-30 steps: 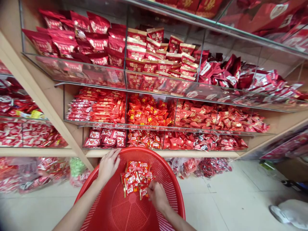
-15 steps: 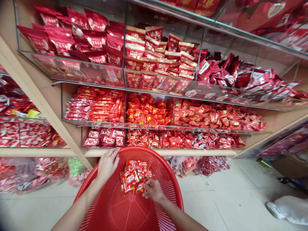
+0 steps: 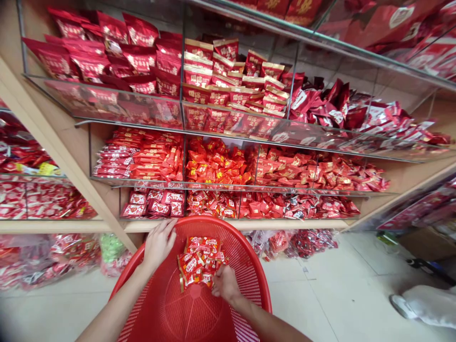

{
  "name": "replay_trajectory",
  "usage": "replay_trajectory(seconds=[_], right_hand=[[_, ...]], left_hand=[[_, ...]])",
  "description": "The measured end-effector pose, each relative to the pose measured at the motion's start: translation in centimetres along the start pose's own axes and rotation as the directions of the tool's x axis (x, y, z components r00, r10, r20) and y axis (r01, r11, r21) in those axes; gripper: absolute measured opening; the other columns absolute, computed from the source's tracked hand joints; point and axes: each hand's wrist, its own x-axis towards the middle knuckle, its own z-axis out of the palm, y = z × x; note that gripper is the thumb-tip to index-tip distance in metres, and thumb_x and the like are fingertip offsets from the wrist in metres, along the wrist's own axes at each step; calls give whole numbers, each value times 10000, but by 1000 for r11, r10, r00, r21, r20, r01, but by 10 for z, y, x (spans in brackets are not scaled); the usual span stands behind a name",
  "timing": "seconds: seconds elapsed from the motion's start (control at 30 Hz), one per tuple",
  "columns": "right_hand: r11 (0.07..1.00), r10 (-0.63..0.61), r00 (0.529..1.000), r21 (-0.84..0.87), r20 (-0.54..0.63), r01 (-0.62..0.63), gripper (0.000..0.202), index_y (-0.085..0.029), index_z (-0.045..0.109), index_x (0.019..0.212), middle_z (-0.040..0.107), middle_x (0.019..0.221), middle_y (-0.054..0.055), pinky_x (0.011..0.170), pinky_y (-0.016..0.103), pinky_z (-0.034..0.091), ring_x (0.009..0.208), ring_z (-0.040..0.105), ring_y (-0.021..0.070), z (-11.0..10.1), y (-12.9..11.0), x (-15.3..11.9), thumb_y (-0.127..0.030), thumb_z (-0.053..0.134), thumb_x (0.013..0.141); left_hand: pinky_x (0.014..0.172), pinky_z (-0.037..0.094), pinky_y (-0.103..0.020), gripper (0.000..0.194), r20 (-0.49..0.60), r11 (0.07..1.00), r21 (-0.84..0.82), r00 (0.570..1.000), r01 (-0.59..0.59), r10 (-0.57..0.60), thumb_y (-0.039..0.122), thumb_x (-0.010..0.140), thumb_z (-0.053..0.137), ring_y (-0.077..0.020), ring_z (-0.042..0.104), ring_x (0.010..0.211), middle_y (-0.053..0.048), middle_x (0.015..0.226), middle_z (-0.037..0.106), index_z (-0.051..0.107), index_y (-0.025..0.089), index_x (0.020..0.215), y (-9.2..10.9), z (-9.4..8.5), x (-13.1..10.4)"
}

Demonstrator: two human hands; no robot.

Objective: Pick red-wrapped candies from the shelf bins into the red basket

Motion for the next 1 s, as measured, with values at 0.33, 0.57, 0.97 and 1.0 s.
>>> replay_trajectory(seconds=[0.33,0.57,0.97,1.0], right_hand=[[549,-201,841,-654,502,521,216,-138,689,896,697,907,132,788,355,497,886,645,278,23,-58,-34,-272,566,779],[562,-250,844,-639,475,526,572,-166,401,1345,592,1190,148,885,395,471,1024,596,285,50,-64,-24,-185,528,788],[597,-182,845,-626,502,501,283,-172,627,1045,623,1138,117,895,330,446,1069,570,253,13,-38,-29,-235,549,780],[602,-185,854,-631,485,489,281,-174,632,1038,615,1155,118,890,328,447,1069,570,253,10,-38,-29,-241,558,775]], left_hand=[[908,411,-357,412,-6,1000,-7,1000,-1,1,210,848,374,-215,548,1058,-61,1180,602,528,211,1230,1,-1,-1],[913,408,-358,413,-10,1000,-4,1000,-4,4,211,849,380,-217,546,1057,-66,1181,599,524,204,1235,1,0,-2],[908,417,-360,407,-3,1000,17,1000,-2,2,218,858,373,-215,557,1050,-71,1177,608,536,183,1229,0,1,0],[905,420,-359,407,-7,1000,18,1000,-3,4,217,856,376,-214,559,1049,-71,1177,609,535,186,1229,0,1,0]])
